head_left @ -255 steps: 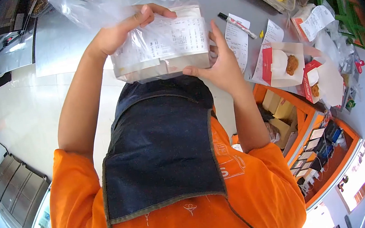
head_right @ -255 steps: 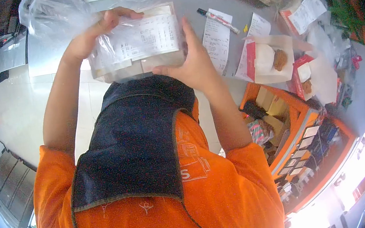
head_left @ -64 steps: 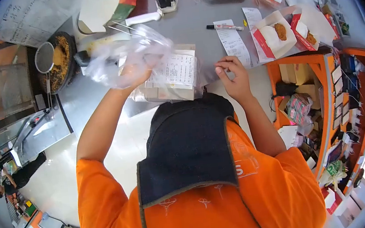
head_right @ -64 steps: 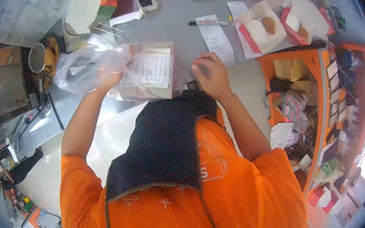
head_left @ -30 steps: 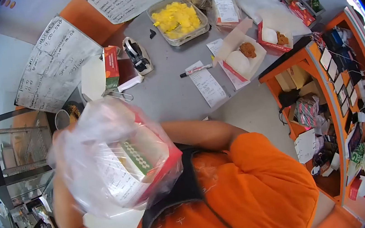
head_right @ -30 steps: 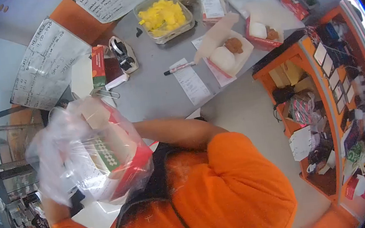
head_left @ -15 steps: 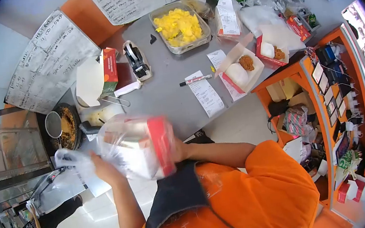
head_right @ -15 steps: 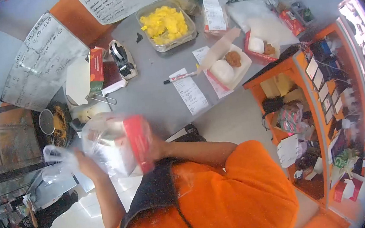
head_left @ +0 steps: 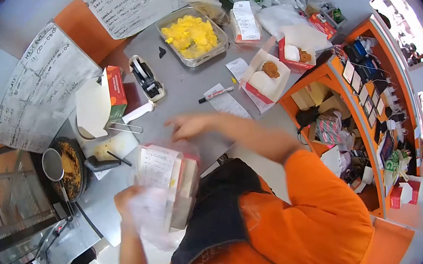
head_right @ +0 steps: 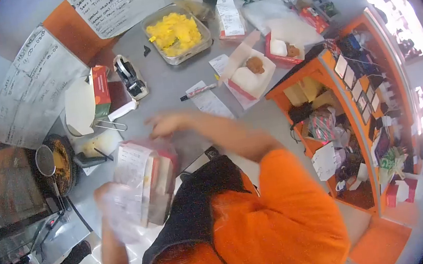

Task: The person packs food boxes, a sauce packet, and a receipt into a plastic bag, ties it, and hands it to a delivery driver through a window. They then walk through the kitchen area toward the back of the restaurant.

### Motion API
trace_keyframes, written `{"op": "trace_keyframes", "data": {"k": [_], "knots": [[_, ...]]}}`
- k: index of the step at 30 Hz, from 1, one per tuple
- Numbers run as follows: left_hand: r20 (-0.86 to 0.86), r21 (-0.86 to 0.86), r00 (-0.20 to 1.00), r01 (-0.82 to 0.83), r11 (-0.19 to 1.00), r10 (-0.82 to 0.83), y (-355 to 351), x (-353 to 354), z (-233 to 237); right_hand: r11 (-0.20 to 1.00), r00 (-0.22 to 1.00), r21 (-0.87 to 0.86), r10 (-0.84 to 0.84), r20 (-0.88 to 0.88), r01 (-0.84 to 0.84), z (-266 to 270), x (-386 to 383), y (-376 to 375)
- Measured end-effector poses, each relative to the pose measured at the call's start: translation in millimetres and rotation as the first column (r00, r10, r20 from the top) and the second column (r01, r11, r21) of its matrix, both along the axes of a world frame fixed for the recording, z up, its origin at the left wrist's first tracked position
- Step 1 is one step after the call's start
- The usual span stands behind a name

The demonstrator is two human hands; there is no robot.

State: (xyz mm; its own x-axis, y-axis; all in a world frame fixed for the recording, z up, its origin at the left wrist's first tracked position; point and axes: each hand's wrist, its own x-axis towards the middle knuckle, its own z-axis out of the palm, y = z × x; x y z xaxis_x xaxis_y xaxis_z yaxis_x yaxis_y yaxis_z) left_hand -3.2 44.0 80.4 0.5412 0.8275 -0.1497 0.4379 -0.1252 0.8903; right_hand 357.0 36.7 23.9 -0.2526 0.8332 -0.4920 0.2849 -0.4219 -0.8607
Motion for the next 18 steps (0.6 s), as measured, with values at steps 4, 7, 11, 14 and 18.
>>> {"op": "trace_keyframes", "data": {"k": [4, 7, 11, 14, 18], "knots": [[-0.41, 0.751, 0.787, 0.004, 0.661, 0.461, -9.9, 6.9, -60.5, 0.872, 0.877, 0.316, -0.443, 0.184, 0.374, 100.7, 159.1, 6.2], [-0.454, 0.354, 0.849, -0.108, 0.929, 0.271, -19.5, 5.8, -103.3, 0.928, 0.414, 0.369, -0.314, 0.855, -0.058, 102.1, 280.3, 35.3], [-0.541, 0.179, 0.8, -0.194, 0.965, 0.261, -13.5, 48.2, -89.4, 0.969, 0.257, 0.027, 0.038, 0.966, -0.247, 18.4, 338.9, 69.6], [-0.447, 0.161, 0.83, -0.291, 0.943, 0.332, -18.9, 54.2, -82.2, 0.985, 0.354, 0.126, -0.078, 0.932, -0.115, 20.1, 316.0, 71.8], [-0.393, 0.141, 0.834, -0.362, 0.921, 0.388, -29.4, 60.2, -74.8, 0.978, 0.43, 0.197, -0.204, 0.879, 0.06, -15.6, 337.8, 84.1]]}}
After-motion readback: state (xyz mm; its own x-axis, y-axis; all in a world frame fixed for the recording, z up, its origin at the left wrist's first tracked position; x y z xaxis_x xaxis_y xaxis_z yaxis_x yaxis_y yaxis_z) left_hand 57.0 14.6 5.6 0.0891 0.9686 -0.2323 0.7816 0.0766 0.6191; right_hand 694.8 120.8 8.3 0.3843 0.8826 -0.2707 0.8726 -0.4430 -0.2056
